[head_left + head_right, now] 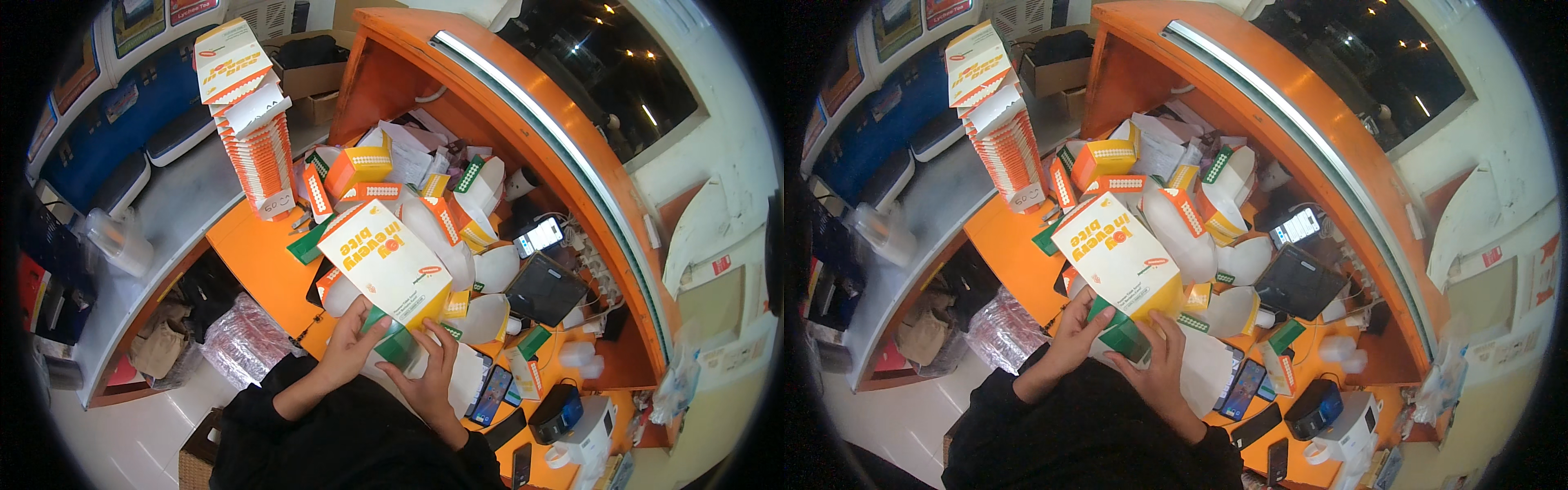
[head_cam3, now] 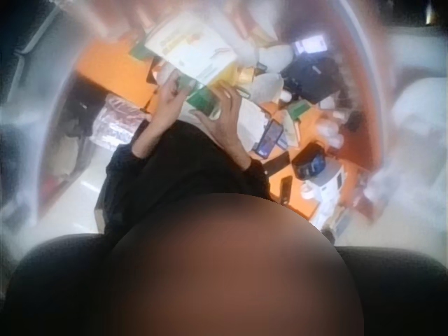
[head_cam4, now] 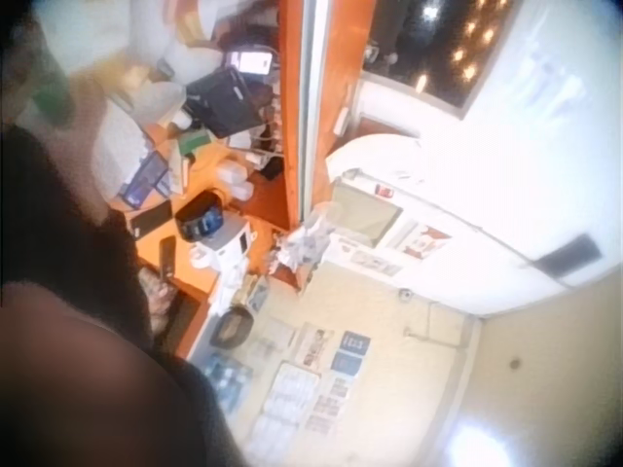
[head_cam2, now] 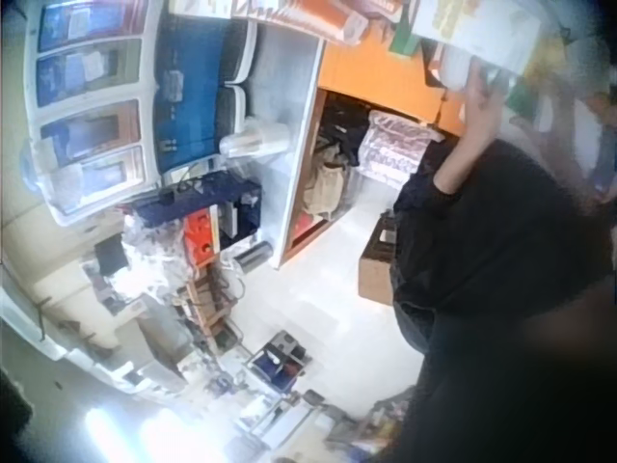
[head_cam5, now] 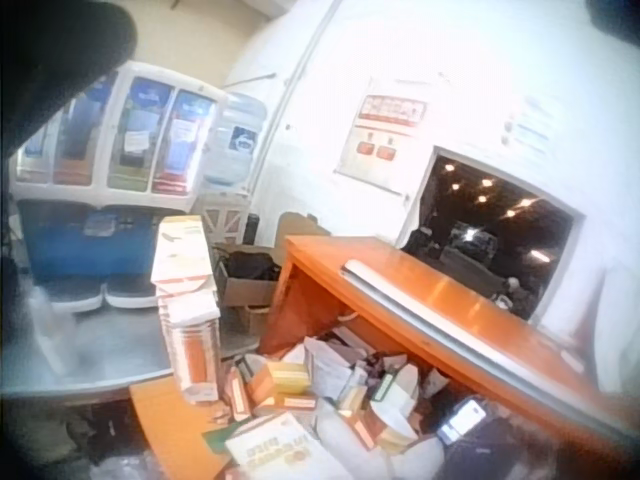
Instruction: The person assembles small printed cardboard boxes by folding and interlocking the flaps. They handle multiple flat pieces, fold them into shape, and place the completed boxes on the counter. The process is repeated for several units.
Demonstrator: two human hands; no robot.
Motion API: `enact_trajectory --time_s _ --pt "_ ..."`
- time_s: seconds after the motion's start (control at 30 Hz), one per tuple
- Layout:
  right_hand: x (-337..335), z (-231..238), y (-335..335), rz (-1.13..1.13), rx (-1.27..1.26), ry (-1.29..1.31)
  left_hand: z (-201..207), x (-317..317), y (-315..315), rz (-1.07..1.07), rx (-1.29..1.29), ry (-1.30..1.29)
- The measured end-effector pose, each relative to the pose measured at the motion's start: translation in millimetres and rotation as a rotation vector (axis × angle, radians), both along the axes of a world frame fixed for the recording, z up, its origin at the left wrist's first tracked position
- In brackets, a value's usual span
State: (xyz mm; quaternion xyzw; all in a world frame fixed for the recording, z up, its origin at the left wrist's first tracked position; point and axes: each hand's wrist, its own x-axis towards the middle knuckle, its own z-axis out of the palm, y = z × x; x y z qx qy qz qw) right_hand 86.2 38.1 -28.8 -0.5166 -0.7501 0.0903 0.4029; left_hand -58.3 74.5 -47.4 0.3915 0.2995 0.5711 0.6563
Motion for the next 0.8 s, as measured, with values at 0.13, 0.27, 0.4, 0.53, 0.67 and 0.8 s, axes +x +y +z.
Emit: enact_trajectory --time_s 0.13,0.27,0.4,0.53,0.67,0.8 --pt "3.0 -4.0 8.0 0.004 0.109 -0.005 -5.0 5.2 -4.9 0.084 -0.010 -0.026" --pt "11.7 -3.2 5.3 0.093 0.129 0.112 -0.7 7.7 -8.5 0.265 0.290 0.172" --pt "10.0 -1.5 3.0 0.047 0.024 0.462 24.6 -0.7 -8.7 0.573 0.690 1.065" --pt "7.9 2.3 8.0 0.045 0.018 0.596 48.9 -4.5 -9.2 0.596 0.685 1.378" --pt "6.2 5.5 11.3 0.047 0.081 0.552 48.9 0.0 -5.9 0.624 0.643 1.266" --pt "7.3 9.0 12.3 0.048 0.076 0.520 39.3 2.6 -6.0 0.631 0.608 1.218"
